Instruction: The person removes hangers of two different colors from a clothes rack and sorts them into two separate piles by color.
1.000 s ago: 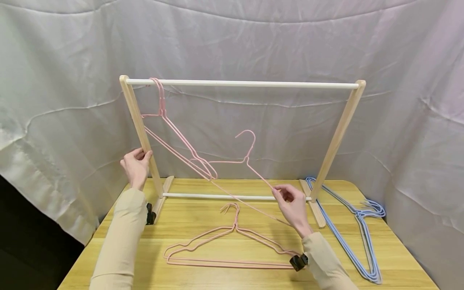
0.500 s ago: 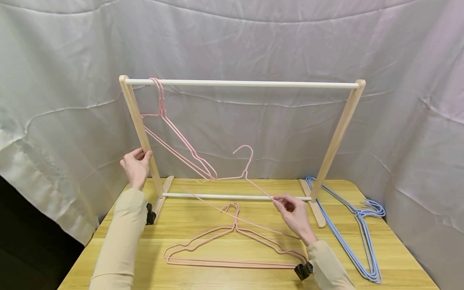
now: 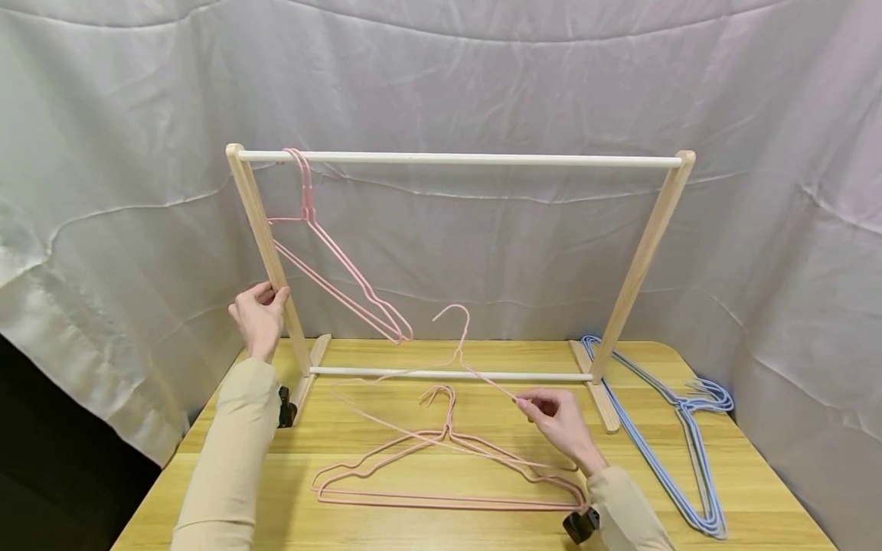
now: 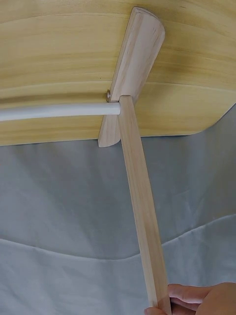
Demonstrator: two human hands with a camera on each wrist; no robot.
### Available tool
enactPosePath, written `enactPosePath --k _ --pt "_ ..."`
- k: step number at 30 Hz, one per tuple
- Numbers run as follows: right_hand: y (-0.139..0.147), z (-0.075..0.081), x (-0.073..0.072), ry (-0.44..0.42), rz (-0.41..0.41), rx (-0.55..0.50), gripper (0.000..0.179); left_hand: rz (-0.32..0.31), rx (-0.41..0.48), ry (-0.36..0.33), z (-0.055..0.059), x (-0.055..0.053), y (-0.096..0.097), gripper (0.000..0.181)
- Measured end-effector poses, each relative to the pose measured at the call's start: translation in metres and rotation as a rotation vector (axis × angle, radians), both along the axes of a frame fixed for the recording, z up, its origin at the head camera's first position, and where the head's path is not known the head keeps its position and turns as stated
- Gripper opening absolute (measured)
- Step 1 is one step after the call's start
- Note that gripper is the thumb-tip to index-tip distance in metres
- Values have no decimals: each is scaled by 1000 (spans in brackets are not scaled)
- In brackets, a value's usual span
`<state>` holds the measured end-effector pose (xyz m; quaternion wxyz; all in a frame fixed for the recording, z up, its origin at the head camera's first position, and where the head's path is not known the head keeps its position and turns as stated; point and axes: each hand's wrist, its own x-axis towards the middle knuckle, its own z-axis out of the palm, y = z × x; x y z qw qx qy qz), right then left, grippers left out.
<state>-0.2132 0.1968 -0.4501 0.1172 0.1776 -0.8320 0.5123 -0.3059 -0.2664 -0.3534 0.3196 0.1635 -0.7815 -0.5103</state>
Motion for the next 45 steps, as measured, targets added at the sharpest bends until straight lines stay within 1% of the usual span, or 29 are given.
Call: enactPosePath --k 6,10,13,16,20,24,29,35,41,45 --pt "3 -7 3 -70 122 31 13 -5 9 2 0 0 1 35" --pt "6 -12 4 -121 195 12 16 -5 5 3 0 0 1 34" --pt "7 -15 4 -139 230 0 18 -4 2 5 0 1 1 34" --pt "8 -17 6 -162 236 5 20 -2 -1 8 1 1 1 34" --pt "9 -20 9 -188 233 43 22 -3 1 8 2 2 1 34" --pt "9 -23 13 -177 242 81 20 -6 1 6 2 2 1 34" --pt "8 -28 15 -181 247 96 17 -10 -2 14 1 1 1 34" --pt "7 -34 15 -178 231 139 15 -19 7 13 0 1 1 34" --pt "8 -39 14 -193 243 175 9 -20 5 25 0 0 0 34" --pt "8 -42 13 -163 242 211 6 -16 3 21 0 0 0 34"
